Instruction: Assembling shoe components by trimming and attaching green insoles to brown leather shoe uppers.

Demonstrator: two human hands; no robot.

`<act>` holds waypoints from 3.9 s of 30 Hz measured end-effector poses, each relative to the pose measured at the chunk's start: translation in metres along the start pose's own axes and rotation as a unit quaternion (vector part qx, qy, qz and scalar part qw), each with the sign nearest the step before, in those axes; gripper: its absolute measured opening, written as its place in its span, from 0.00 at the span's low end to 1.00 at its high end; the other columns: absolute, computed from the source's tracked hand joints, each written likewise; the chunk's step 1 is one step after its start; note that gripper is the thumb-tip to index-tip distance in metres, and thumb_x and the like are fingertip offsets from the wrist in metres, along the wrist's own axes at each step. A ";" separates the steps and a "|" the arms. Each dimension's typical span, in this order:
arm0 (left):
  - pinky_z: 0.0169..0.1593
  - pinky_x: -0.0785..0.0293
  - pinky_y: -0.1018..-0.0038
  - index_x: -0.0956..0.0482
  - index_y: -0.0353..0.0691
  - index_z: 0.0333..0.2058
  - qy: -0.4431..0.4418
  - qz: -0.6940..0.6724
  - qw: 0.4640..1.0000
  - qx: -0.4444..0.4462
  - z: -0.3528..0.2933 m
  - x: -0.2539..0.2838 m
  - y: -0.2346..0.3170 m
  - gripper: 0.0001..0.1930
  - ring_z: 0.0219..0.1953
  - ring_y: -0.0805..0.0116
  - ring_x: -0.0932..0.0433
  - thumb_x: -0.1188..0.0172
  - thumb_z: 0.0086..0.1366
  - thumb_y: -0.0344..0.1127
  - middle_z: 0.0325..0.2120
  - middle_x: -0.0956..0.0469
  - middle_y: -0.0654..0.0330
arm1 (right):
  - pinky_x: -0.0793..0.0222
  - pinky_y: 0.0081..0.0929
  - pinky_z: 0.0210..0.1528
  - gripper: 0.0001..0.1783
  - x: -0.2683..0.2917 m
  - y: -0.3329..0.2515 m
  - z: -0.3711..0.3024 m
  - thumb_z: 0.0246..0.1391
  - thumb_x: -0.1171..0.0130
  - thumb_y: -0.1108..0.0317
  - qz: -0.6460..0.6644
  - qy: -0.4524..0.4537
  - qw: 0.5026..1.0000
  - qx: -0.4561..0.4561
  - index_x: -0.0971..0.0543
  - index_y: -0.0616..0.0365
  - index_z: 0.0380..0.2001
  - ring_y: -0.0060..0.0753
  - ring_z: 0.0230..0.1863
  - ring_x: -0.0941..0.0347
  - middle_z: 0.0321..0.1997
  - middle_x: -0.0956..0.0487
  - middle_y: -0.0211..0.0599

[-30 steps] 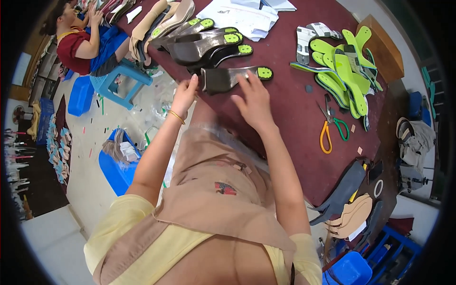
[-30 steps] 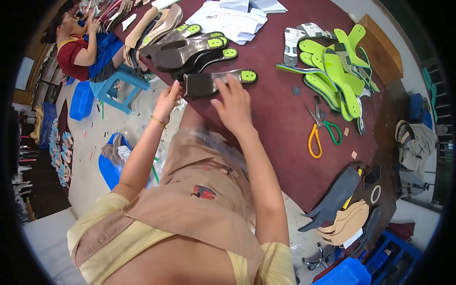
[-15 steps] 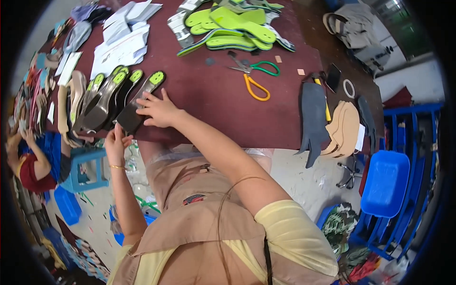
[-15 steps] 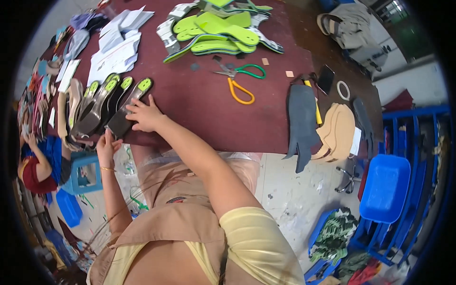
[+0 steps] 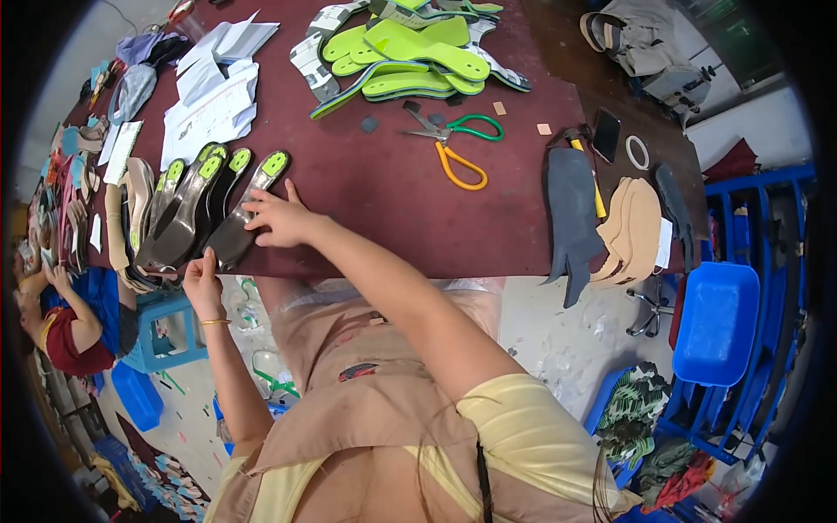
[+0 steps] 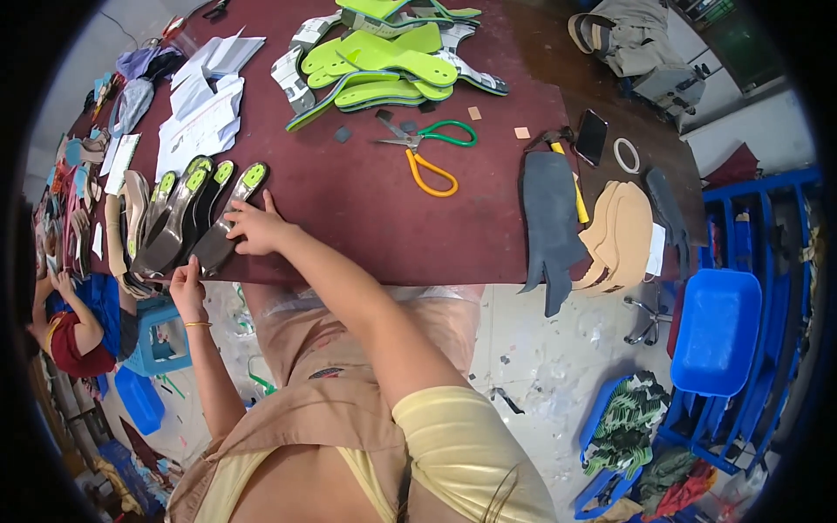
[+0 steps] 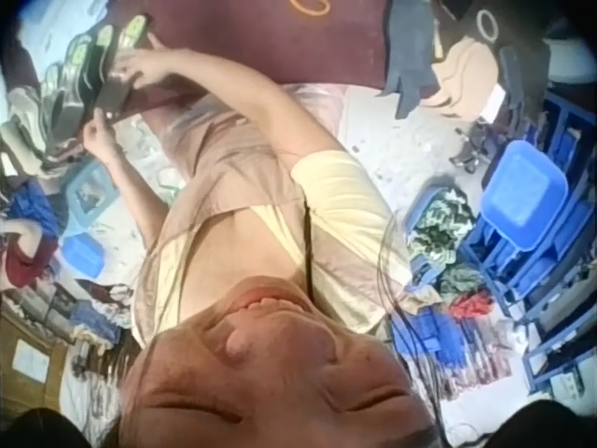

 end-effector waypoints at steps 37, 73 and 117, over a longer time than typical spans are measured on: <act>0.42 0.28 0.75 0.29 0.33 0.44 -0.323 -0.278 0.876 0.226 -0.055 -0.170 0.018 0.17 0.38 0.71 0.25 0.49 0.66 0.43 0.37 0.24 0.61 | 0.52 0.49 0.61 0.13 0.063 -0.002 -0.251 0.48 0.41 0.66 -0.108 0.234 0.961 -0.104 0.22 0.58 0.37 0.40 0.53 0.32 0.44 0.23 0.38; 0.45 0.30 0.68 0.28 0.33 0.44 -0.141 -0.012 0.980 -0.139 -0.006 -0.209 0.034 0.17 0.39 0.53 0.24 0.45 0.61 0.39 0.38 0.24 0.47 | 0.49 0.50 0.63 0.36 0.182 -0.050 -0.026 0.51 0.56 0.58 0.842 0.010 0.500 0.202 0.47 0.60 0.62 0.41 0.58 0.35 0.56 0.31 0.42; 0.28 0.31 0.73 0.29 0.35 0.25 -0.075 -0.086 0.945 -0.306 -0.093 -0.037 0.189 0.03 0.23 0.67 0.27 0.44 0.52 0.25 0.20 0.29 0.57 | 0.35 0.43 0.53 0.14 0.142 -0.109 -0.044 0.53 0.50 0.59 0.641 0.149 0.747 0.089 0.28 0.59 0.34 0.38 0.52 0.32 0.46 0.27 0.43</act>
Point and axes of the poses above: each hand's wrist, its own z-axis towards the middle knuckle, its own x-axis out of the back of the hand, y = z × x, the point moved 5 cm from there along z, towards the middle knuckle
